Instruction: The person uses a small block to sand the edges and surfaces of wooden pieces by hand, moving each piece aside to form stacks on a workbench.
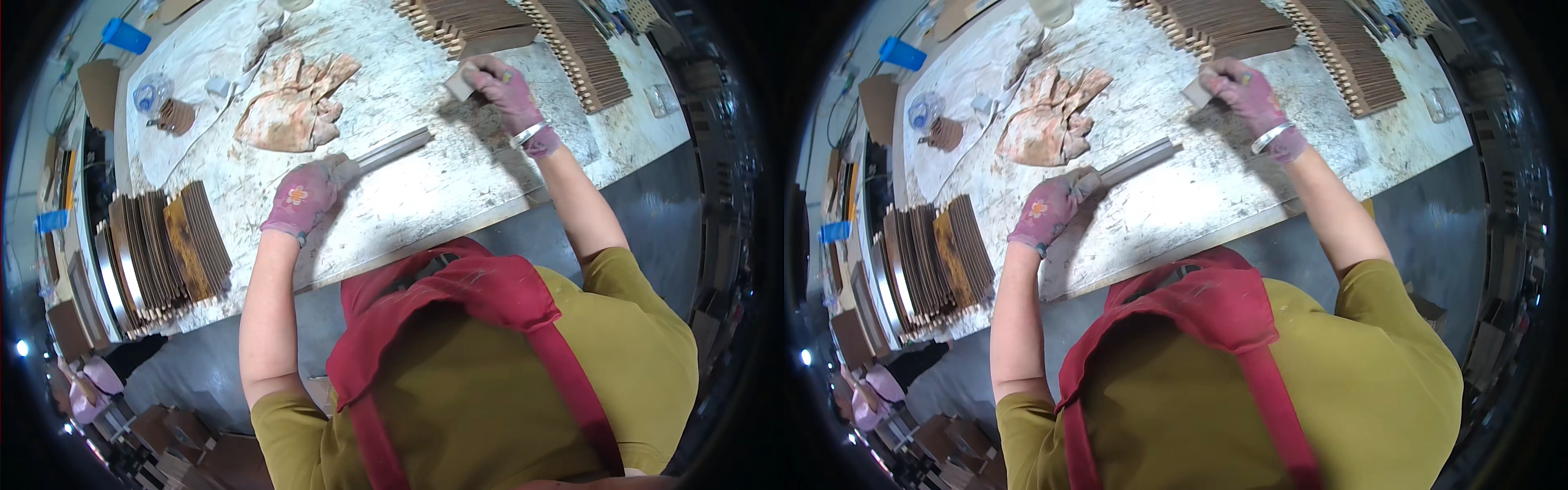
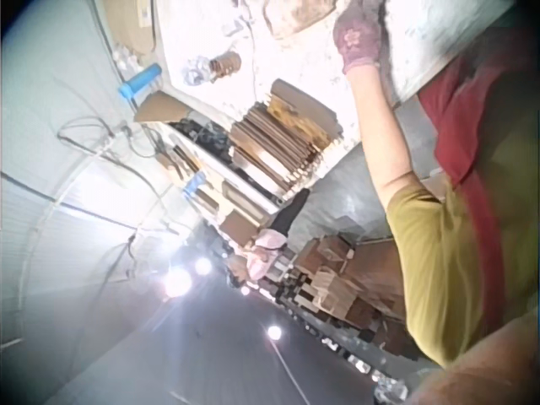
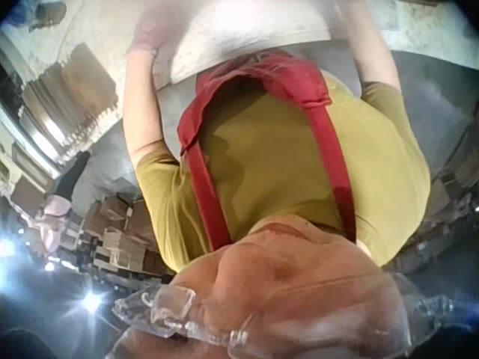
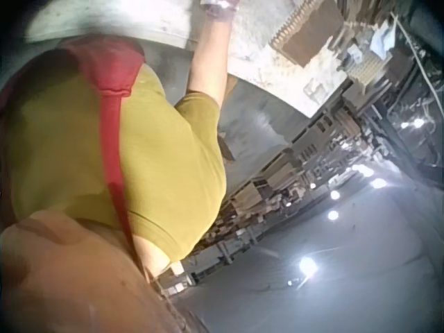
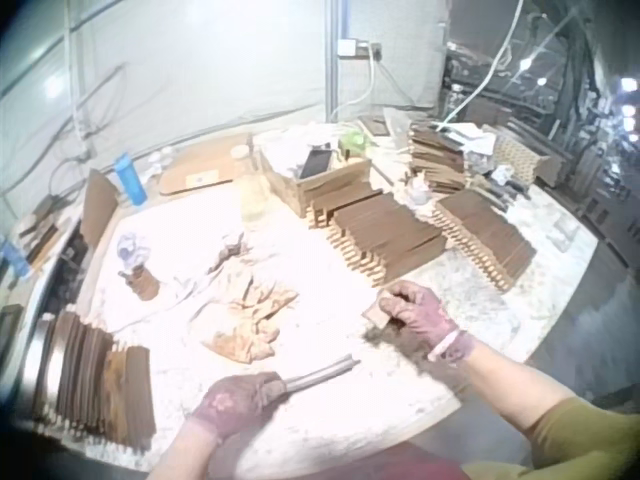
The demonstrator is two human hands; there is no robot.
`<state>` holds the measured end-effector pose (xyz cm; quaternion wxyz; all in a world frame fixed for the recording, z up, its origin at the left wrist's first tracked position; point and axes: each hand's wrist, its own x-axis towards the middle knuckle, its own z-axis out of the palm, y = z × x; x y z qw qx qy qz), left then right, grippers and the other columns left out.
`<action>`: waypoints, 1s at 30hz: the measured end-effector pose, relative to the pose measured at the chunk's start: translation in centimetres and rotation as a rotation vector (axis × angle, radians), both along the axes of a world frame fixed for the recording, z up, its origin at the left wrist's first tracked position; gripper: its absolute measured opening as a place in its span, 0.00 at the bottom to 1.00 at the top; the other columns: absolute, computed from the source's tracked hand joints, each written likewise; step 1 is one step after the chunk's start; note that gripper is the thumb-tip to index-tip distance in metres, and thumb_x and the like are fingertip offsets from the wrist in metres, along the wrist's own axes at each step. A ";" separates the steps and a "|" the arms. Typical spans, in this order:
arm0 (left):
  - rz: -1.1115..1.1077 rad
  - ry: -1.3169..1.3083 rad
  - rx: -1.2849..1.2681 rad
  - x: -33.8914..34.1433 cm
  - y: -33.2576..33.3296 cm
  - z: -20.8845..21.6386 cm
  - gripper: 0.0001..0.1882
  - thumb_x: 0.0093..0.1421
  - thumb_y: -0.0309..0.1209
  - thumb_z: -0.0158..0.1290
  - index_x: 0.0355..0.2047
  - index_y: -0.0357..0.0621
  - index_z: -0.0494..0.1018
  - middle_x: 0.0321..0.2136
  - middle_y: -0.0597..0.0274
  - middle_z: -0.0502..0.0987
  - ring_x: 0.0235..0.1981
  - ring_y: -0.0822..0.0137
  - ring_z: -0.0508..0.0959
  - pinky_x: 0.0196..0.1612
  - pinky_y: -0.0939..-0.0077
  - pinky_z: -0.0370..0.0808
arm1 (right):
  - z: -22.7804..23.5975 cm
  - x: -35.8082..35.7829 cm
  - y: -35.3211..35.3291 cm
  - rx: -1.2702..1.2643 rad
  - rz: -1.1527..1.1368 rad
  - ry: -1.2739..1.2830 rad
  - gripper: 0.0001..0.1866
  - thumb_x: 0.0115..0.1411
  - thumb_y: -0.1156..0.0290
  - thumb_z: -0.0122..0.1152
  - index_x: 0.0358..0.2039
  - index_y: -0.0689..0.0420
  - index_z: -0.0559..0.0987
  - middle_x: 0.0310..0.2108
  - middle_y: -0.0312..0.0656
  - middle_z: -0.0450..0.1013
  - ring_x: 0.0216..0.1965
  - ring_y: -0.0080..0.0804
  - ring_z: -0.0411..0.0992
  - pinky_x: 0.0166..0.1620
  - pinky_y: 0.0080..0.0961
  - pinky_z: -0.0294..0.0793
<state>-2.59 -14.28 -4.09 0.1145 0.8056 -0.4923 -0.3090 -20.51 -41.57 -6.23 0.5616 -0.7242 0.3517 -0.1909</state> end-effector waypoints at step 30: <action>0.022 -0.372 -0.209 -2.9 -1.3 -3.9 0.32 0.54 0.42 0.59 0.59 0.56 0.67 0.54 0.49 0.68 0.55 0.48 0.68 0.56 0.54 0.66 | -1.4 -1.8 7.9 -0.259 0.197 0.314 0.17 0.59 0.58 0.52 0.36 0.61 0.72 0.30 0.51 0.74 0.33 0.44 0.74 0.40 0.36 0.73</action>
